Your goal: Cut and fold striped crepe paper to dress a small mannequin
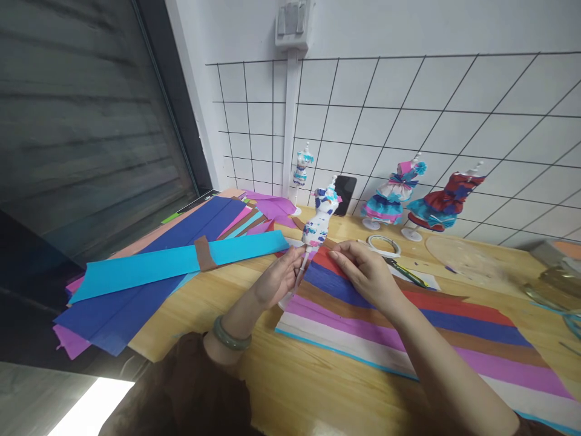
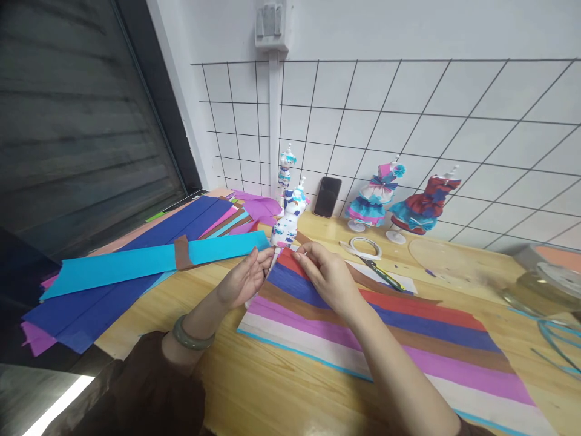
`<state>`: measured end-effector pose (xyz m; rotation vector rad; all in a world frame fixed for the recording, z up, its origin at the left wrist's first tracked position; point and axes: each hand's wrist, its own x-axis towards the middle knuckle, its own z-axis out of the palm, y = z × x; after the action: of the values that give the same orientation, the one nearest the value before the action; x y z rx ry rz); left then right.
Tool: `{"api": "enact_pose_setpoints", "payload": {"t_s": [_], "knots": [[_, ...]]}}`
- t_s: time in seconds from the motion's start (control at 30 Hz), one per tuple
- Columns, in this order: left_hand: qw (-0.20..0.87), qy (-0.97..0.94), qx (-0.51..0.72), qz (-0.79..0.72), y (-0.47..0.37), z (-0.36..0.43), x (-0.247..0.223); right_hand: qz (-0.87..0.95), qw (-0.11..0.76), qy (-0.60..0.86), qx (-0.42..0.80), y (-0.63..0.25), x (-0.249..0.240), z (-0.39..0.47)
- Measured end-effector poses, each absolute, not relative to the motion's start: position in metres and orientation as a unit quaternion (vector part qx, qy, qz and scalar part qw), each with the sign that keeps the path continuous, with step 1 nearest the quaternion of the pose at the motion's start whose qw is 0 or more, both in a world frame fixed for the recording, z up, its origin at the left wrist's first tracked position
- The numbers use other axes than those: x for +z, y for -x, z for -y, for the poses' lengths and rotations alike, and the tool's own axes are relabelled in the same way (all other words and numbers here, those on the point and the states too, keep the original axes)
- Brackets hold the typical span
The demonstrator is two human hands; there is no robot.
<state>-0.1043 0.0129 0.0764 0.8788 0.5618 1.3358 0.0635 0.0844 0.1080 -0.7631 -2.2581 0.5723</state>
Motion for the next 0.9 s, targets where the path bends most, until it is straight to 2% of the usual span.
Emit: {"api": "enact_pose_setpoints", "payload": {"t_s": [0.73, 0.9], "knots": [[0.618, -0.366, 0.627, -0.301, 0.105, -0.014, 0.064, 0.874, 0.342, 0.296, 0.179, -0.062, 0.107, -0.083], [0.612, -0.417, 0.603, -0.298, 0.103, -0.013, 0.067, 0.871, 0.349, 0.3, 0.174, -0.063, 0.106, -0.083]]}}
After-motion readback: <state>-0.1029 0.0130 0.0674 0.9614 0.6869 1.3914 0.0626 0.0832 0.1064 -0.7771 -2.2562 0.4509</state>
